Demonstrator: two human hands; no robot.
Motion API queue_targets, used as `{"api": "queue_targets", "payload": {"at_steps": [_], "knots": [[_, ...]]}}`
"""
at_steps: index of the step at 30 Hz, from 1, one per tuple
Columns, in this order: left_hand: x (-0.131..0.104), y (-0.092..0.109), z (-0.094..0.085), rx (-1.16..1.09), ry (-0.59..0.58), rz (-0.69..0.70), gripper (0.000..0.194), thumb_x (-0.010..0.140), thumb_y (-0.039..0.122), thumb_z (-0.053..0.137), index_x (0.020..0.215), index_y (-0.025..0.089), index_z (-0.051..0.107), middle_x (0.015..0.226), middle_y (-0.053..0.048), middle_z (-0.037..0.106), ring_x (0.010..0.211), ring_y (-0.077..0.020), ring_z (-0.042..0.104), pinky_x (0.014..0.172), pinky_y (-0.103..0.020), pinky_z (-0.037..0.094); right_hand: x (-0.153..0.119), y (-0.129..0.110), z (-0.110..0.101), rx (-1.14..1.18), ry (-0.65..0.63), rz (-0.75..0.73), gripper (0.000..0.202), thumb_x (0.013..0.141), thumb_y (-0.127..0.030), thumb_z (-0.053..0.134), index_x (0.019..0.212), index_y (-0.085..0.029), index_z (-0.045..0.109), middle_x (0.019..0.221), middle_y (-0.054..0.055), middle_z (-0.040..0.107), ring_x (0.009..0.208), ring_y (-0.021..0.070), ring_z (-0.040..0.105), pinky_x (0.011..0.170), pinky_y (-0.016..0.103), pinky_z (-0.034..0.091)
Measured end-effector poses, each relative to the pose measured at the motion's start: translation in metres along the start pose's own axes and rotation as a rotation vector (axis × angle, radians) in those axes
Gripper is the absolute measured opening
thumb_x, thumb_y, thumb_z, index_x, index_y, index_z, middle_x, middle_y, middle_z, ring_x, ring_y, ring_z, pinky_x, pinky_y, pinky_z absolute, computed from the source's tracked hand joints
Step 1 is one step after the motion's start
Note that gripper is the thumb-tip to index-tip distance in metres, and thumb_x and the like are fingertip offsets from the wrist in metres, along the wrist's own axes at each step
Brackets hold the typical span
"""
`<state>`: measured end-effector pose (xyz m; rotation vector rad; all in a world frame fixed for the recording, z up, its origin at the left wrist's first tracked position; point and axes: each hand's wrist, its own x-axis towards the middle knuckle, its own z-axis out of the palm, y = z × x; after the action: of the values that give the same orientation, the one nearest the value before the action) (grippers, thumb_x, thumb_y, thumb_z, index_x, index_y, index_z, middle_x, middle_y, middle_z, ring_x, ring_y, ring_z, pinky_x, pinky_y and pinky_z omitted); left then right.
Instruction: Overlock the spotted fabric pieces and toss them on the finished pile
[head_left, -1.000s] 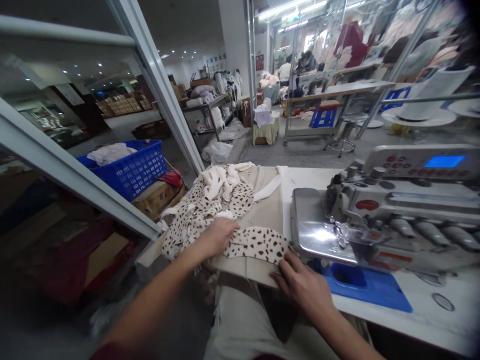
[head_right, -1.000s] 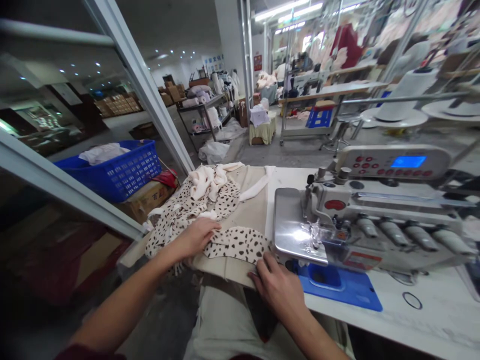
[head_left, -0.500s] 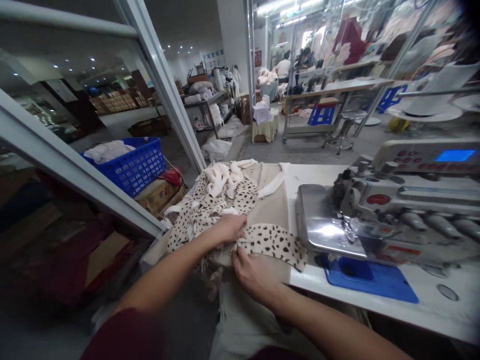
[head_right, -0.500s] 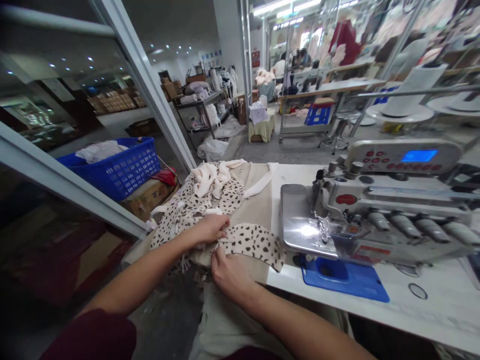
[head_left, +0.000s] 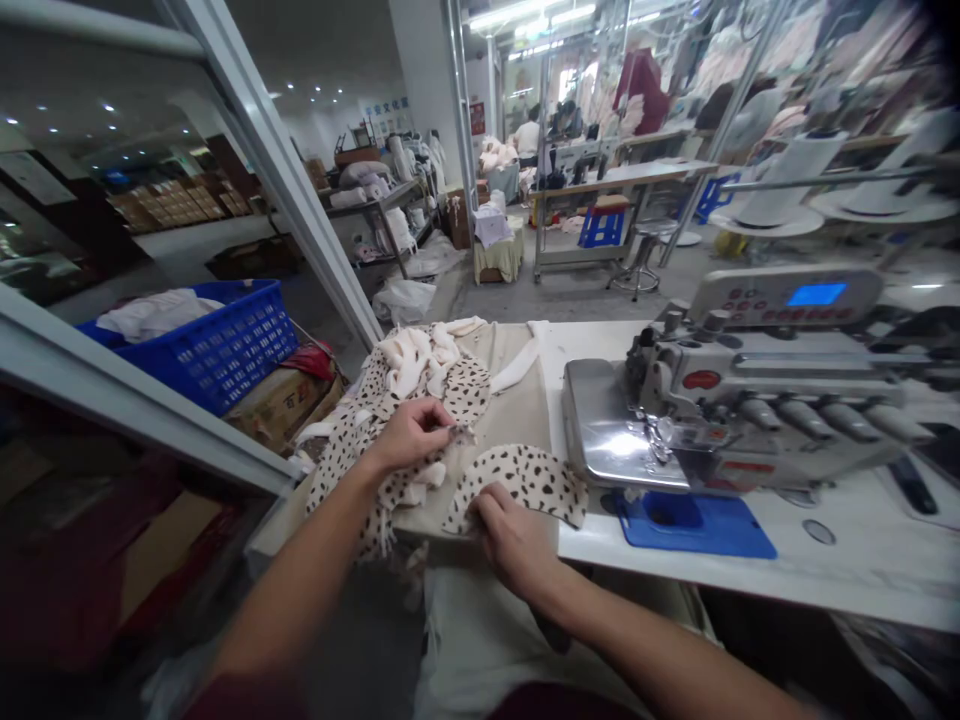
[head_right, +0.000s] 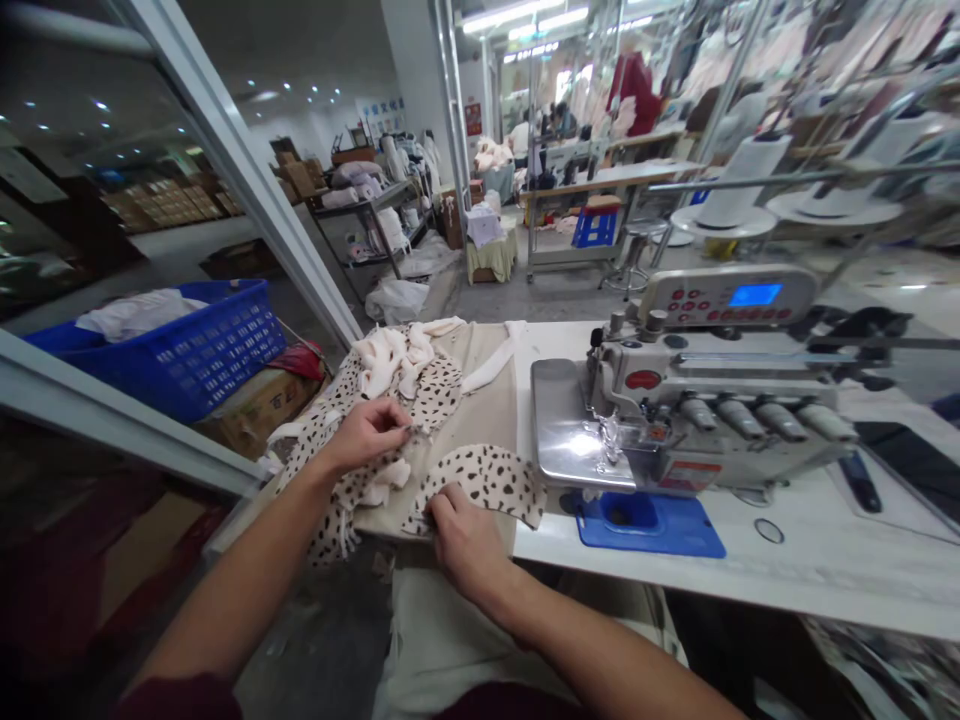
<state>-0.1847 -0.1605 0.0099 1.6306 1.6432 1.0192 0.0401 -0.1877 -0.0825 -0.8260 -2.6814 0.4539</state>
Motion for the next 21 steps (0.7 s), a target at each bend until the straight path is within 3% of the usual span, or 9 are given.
{"api": "queue_targets", "payload": {"at_steps": [5, 9, 13, 17, 21], "knots": [[0.000, 0.004, -0.007, -0.180, 0.165, -0.078, 0.035, 0.071, 0.031, 0.074, 0.101, 0.015, 0.069, 0.081, -0.001, 0.065, 0.067, -0.0104, 0.056, 0.061, -0.020, 0.043, 0.004, -0.012, 0.000, -0.092, -0.096, -0.188, 0.020, 0.096, -0.012, 0.049, 0.114, -0.017, 0.057, 0.109, 0.010, 0.062, 0.077, 0.0176, 0.062, 0.062, 0.027, 0.045], [-0.001, 0.005, -0.015, -0.265, 0.258, -0.132, 0.033, 0.066, 0.034, 0.078, 0.091, 0.015, 0.070, 0.072, 0.002, 0.063, 0.060, -0.0086, 0.052, 0.058, -0.020, 0.041, 0.005, -0.020, 0.009, -0.090, -0.119, -0.188, 0.015, 0.093, -0.007, 0.051, 0.102, -0.014, 0.061, 0.095, 0.012, 0.063, 0.077, 0.0199, 0.063, 0.059, 0.027, 0.044], [-0.005, 0.004, -0.018, -0.311, 0.277, -0.154, 0.038, 0.063, 0.040, 0.084, 0.087, 0.016, 0.068, 0.069, 0.003, 0.061, 0.058, -0.0085, 0.051, 0.055, -0.019, 0.040, -0.002, -0.004, 0.006, 0.026, -0.048, -0.106, 0.014, 0.090, -0.010, 0.056, 0.097, -0.019, 0.064, 0.098, 0.007, 0.066, 0.076, 0.0168, 0.063, 0.063, 0.025, 0.044], [-0.016, 0.014, -0.006, -0.309, 0.181, -0.156, 0.036, 0.066, 0.042, 0.085, 0.085, 0.016, 0.068, 0.068, 0.003, 0.061, 0.057, -0.0082, 0.050, 0.054, -0.019, 0.038, -0.005, 0.019, -0.007, 0.489, 0.282, 0.249, 0.010, 0.092, -0.023, 0.056, 0.090, -0.018, 0.065, 0.084, 0.004, 0.068, 0.075, 0.0165, 0.062, 0.069, 0.025, 0.046], [-0.027, 0.038, 0.030, -0.195, -0.137, -0.035, 0.023, 0.077, 0.038, 0.079, 0.080, 0.017, 0.071, 0.085, -0.004, 0.067, 0.076, -0.0151, 0.062, 0.068, -0.025, 0.049, -0.005, 0.031, -0.030, 0.848, 0.457, 0.512, 0.028, 0.091, -0.041, 0.061, 0.079, -0.016, 0.063, 0.069, 0.001, 0.062, 0.063, 0.0150, 0.056, 0.061, 0.025, 0.044]]}}
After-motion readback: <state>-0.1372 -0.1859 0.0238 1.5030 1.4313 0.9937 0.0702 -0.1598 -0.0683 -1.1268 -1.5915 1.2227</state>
